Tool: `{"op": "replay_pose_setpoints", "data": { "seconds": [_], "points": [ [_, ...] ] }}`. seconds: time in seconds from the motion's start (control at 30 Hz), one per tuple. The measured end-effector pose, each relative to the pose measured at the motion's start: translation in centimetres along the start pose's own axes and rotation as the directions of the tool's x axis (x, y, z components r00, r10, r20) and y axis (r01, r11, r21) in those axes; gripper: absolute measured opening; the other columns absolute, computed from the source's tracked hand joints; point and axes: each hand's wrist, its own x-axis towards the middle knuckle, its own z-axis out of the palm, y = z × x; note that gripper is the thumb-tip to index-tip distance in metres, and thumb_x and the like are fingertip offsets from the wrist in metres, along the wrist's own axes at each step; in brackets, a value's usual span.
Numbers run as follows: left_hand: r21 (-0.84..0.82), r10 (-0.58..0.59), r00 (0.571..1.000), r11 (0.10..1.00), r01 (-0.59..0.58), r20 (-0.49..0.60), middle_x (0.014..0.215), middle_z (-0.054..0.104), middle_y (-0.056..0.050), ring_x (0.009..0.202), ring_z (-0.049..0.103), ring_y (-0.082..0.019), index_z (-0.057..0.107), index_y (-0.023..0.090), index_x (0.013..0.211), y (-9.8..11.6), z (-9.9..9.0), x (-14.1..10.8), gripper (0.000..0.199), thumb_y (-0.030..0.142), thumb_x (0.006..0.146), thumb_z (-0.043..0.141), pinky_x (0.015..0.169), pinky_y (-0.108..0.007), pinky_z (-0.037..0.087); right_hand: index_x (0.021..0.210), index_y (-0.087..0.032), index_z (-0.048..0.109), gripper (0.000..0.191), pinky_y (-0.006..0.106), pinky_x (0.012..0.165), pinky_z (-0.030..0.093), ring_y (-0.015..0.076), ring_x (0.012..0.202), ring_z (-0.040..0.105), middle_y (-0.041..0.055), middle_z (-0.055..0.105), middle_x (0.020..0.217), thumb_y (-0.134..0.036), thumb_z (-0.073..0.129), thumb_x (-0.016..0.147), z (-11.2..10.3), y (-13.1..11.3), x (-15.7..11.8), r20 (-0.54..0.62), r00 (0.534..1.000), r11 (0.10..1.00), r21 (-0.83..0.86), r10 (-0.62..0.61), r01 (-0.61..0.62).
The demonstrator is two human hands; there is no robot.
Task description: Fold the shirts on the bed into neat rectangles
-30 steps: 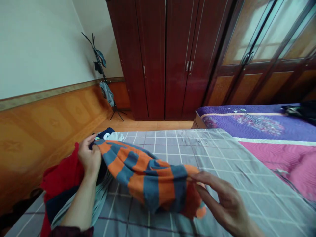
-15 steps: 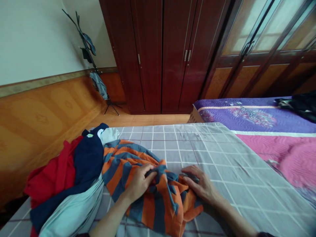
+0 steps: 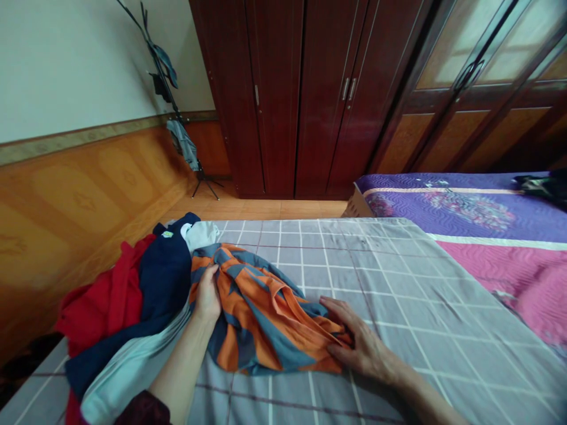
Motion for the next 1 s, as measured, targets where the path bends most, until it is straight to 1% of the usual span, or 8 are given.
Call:
{"op": "replay_pose_setpoints", "data": {
  "seconds": [0.13, 0.2, 0.33, 0.4, 0.47, 0.6, 0.77, 1.0],
  "points": [
    [0.142, 0.214, 0.977, 0.966, -0.215, 0.022, 0.092, 0.066, 0.0, 0.092, 0.063, -0.017, 0.061, 0.018, 0.087, 1.1, -0.1, -0.2, 0.02, 0.028, 0.07, 0.067, 0.088, -0.028, 0.046, 0.131, -0.021, 0.051, 0.051, 0.043, 0.097, 0.044, 0.0267, 0.113, 0.054, 0.0125, 0.056, 0.123, -0.031, 0.058, 0.082, -0.2, 0.1, 0.4, -0.053, 0.998, 1.0, 0.013, 0.019, -0.018],
    [0.283, 0.325, 0.925, 0.885, -0.37, 0.196, 0.107, 0.065, -0.004, 0.104, 0.059, -0.02, 0.064, 0.019, 0.094, 1.6, 0.5, -1.2, 0.022, 0.026, 0.073, 0.067, 0.097, -0.031, 0.042, 0.122, -0.021, 0.059, 0.039, 0.042, 0.098, 0.042, 0.0267, 0.113, 0.053, 0.0116, 0.057, 0.122, -0.033, 0.056, 0.085, -0.4, -0.2, 0.7, -0.021, 1.0, 1.0, 0.001, -0.018, 0.018],
    [0.45, 0.299, 0.607, 0.454, -0.769, 0.737, 0.126, 0.058, -0.006, 0.123, 0.047, -0.023, 0.059, 0.022, 0.118, 1.0, 2.5, -4.2, 0.039, 0.014, 0.081, 0.052, 0.109, -0.041, 0.031, 0.124, -0.02, 0.056, 0.039, 0.04, 0.096, 0.043, 0.0257, 0.111, 0.053, 0.0118, 0.058, 0.119, -0.033, 0.052, 0.087, -0.4, -0.6, 0.7, -0.009, 0.998, 0.998, -0.024, -0.059, 0.059],
    [0.426, 0.166, 0.49, 0.309, -0.85, 0.856, 0.131, 0.055, -0.005, 0.129, 0.042, -0.023, 0.05, 0.023, 0.13, -0.1, 3.3, -5.3, 0.056, 0.005, 0.077, 0.046, 0.112, -0.045, 0.024, 0.131, -0.019, 0.049, 0.046, 0.039, 0.092, 0.046, 0.0244, 0.107, 0.055, 0.0123, 0.058, 0.116, -0.031, 0.052, 0.087, -0.2, -0.5, 0.6, -0.038, 0.997, 0.998, -0.031, -0.061, 0.059],
    [0.402, 0.056, 0.425, 0.232, -0.886, 0.904, 0.13, 0.056, -0.004, 0.128, 0.043, -0.022, 0.049, 0.024, 0.132, -1.0, 3.8, -6.0, 0.066, 0.0, 0.071, 0.043, 0.114, -0.048, 0.018, 0.136, -0.019, 0.043, 0.051, 0.039, 0.092, 0.046, 0.0237, 0.107, 0.055, 0.0126, 0.057, 0.118, -0.03, 0.053, 0.087, 0.1, -0.4, 0.4, -0.063, 0.995, 0.996, -0.055, -0.074, 0.071],
    [0.42, 0.099, 0.447, 0.213, -0.882, 0.889, 0.101, 0.066, -0.002, 0.103, 0.057, -0.02, 0.063, 0.023, 0.105, -0.6, 4.1, -6.2, 0.042, 0.001, 0.074, 0.046, 0.111, -0.049, 0.023, 0.141, -0.025, 0.035, 0.059, 0.046, 0.101, 0.04, 0.0268, 0.123, 0.045, 0.0132, 0.045, 0.135, -0.028, 0.056, 0.086, 0.4, -0.3, 0.0, -0.057, 0.983, 0.977, -0.136, -0.173, 0.164],
    [0.412, 0.283, 0.486, 0.282, -0.866, 0.827, 0.089, 0.064, -0.001, 0.092, 0.058, -0.018, 0.06, 0.021, 0.089, 4.0, 4.1, -6.4, 0.014, 0.012, 0.082, 0.053, 0.108, -0.046, 0.029, 0.143, -0.027, 0.033, 0.067, 0.051, 0.103, 0.038, 0.0307, 0.13, 0.038, 0.0138, 0.032, 0.147, -0.032, 0.061, 0.082, 0.5, -0.2, -0.3, -0.048, 0.981, 0.97, -0.164, -0.189, 0.179],
    [0.388, 0.392, 0.563, 0.442, -0.809, 0.728, 0.092, 0.065, -0.001, 0.098, 0.062, -0.018, 0.05, 0.021, 0.08, 8.3, 2.8, -6.6, 0.008, 0.019, 0.081, 0.058, 0.112, -0.043, 0.024, 0.118, -0.026, 0.062, 0.033, 0.043, 0.091, 0.047, 0.0273, 0.111, 0.056, 0.0109, 0.058, 0.125, -0.039, 0.051, 0.089, 0.3, -0.4, 0.1, -0.177, 0.973, 0.988, 0.028, -0.146, 0.153]
  ]
}}
